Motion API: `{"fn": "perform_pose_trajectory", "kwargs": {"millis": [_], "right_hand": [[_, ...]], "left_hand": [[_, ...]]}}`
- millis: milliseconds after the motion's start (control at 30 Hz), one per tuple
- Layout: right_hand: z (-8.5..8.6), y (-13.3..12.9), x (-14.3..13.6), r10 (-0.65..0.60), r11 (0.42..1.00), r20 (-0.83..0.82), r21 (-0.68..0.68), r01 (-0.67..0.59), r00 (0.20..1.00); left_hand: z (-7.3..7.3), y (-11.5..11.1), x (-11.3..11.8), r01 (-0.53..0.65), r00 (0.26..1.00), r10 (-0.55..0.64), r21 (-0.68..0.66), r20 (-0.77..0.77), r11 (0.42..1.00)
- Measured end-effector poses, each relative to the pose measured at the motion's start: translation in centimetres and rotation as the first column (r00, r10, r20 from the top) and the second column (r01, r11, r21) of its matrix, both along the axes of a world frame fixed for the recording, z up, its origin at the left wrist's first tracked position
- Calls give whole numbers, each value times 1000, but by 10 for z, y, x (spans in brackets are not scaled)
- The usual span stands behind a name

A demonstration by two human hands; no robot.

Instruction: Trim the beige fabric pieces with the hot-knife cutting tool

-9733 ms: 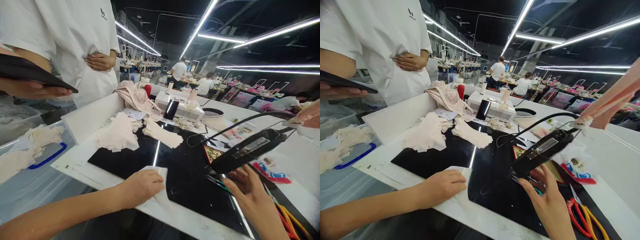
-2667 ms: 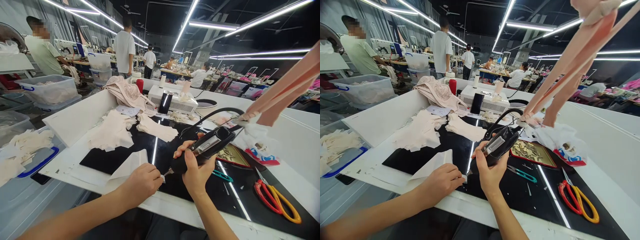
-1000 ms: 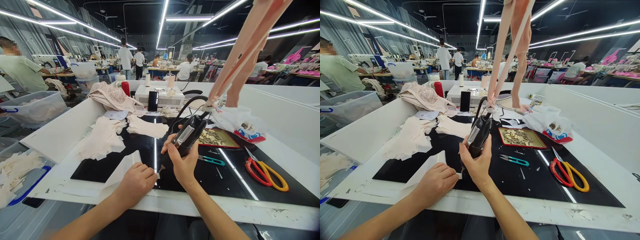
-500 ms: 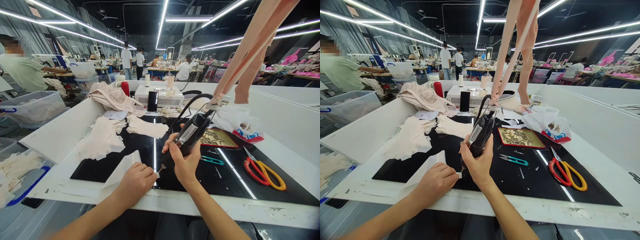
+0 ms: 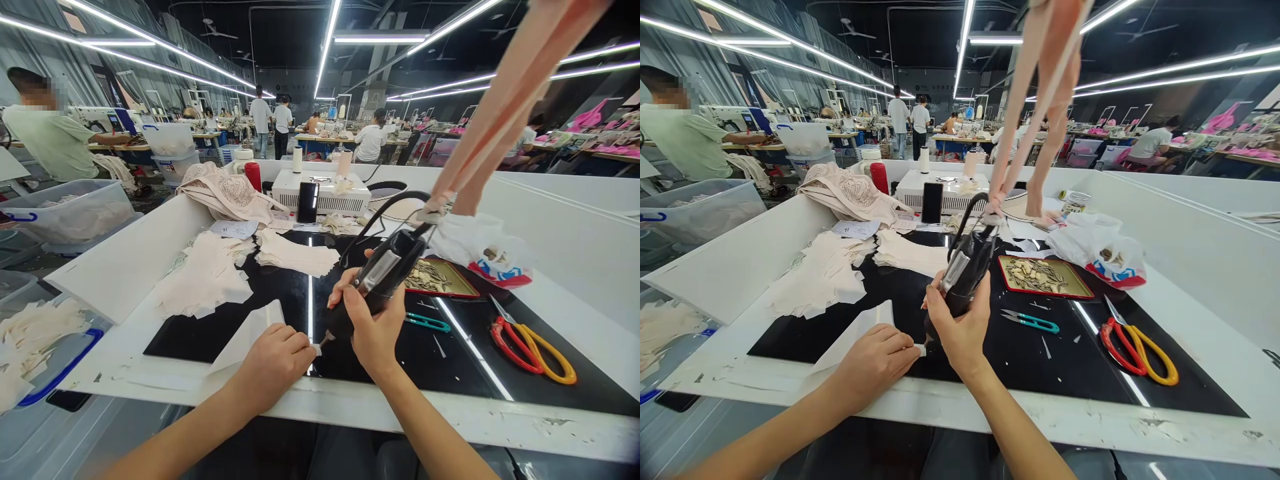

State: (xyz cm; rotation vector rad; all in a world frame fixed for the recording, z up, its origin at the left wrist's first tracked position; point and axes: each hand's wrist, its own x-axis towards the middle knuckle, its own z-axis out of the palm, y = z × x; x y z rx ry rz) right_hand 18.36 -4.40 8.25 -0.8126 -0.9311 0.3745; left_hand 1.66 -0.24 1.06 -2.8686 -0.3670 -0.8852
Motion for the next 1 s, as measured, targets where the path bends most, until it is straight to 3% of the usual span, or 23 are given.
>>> {"fn": "perform_pose_trajectory", "kwargs": {"millis": [433,667,1000], "right_hand": [[-6,-8,-1,30,999,22,9,-31,999],[-8,-11,3,40,999,8,-7,-40,999],[-6,-16,7,28,999,-30,-43,-29,999]], "left_hand": [[-1,1,-1,10,1000,-10,-25,-7,1000],[-1,10,-14,61,998,-60,-15,33,998],[0,13,-24,17,1000,-17,-30,5,999]]}}
